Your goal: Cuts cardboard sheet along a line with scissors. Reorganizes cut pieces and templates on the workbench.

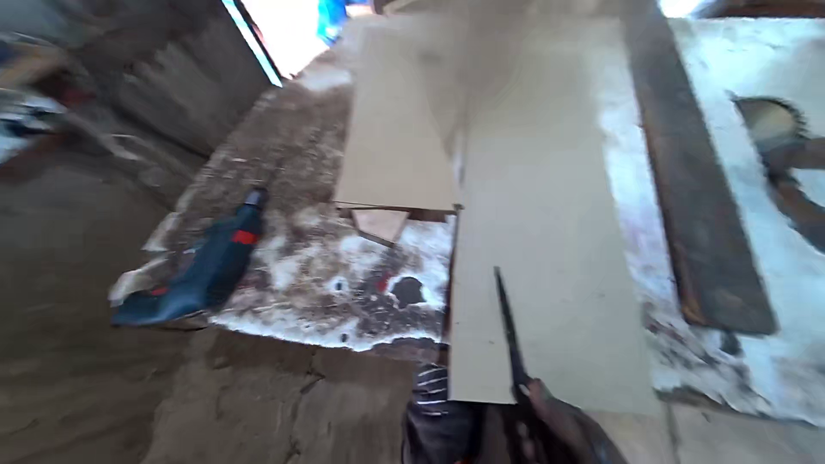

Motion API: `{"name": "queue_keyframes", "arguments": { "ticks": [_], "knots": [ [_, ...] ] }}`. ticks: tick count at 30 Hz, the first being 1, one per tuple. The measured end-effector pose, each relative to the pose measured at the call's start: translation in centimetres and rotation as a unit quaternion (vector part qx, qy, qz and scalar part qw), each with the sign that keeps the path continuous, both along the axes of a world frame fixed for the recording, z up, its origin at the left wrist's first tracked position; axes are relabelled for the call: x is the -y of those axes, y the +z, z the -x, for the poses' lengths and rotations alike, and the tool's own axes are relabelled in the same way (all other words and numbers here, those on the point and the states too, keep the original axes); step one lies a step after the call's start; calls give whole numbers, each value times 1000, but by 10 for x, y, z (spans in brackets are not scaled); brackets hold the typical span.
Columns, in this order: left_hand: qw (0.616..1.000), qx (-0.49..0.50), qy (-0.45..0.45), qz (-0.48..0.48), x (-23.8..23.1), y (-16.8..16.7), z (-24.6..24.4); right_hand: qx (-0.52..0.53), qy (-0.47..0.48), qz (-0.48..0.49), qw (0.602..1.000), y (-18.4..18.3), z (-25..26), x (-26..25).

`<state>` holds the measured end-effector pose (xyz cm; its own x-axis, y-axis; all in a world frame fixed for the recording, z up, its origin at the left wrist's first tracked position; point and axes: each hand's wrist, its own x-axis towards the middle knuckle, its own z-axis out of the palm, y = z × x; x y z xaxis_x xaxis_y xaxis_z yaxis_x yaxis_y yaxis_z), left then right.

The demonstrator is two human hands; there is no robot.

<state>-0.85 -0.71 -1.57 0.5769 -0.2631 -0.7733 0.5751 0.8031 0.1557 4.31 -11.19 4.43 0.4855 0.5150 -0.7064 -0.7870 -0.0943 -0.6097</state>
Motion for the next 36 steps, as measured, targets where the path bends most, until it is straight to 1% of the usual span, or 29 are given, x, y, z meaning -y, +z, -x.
{"name": "queue_keyframes", "arguments": {
  "ticks": [1,2,3,4,5,6,7,8,9,10,11,12,13,14,16,17,20,23,25,28,30,33,36],
  "knots": [
    [999,24,-22,-15,-4,-13,6,7,-5,-1,1000,-9,5,1],
    [995,63,-44,-67,-8,-22,13,17,-11,0,1000,-17,8,1],
    [980,101,-65,-162,-11,-28,21,27,-11,6,1000,-20,9,2],
    [946,140,-66,-283,-16,-31,30,40,-4,12,999,-23,7,5],
    [898,172,-34,-404,-22,-35,40,51,5,11,999,-27,6,9],
    [846,203,25,-492,-30,-37,45,63,12,9,998,-33,5,15],
    [782,243,66,-570,-40,-39,46,72,16,2,997,-38,6,21],
    [713,280,65,-639,-54,-40,43,80,20,-5,997,-43,7,28],
    [644,320,40,-694,-69,-42,34,86,22,-16,996,-47,7,33],
    [575,360,-2,-735,-86,-43,20,89,21,-31,995,-51,8,37],
    [515,400,-46,-757,-98,-44,3,93,17,-46,994,-53,9,40],
    [471,446,-90,-755,-106,-46,-14,95,13,-57,994,-52,9,42],
    [441,495,-119,-739,-111,-47,-31,95,10,-62,993,-49,9,45],
    [421,538,-140,-717,-112,-46,-44,94,6,-58,994,-43,8,47],
    [406,603,-136,-673,-106,-41,-60,73,-9,-14,997,-26,4,50],
    [408,626,-122,-653,-100,-39,-64,63,-15,8,998,-19,2,53],
    [436,672,-65,-595,-78,-40,-66,83,-35,14,996,-17,7,65],
    [463,669,-45,-581,-60,-43,-61,135,-11,-17,991,-32,12,80],
    [480,661,-42,-575,-54,-43,-56,132,-4,-45,990,-39,12,87],
    [495,648,-62,-575,-53,-43,-53,73,-24,-79,994,-36,7,95],
    [497,641,-76,-581,-55,-43,-53,27,-8,-67,997,-24,-2,99],
    [508,634,-73,-578,-56,-38,-56,-45,22,-74,996,0,-20,104],
    [511,644,-60,-566,-56,-32,-63,-84,62,-24,994,21,-38,99]
  ]
}}
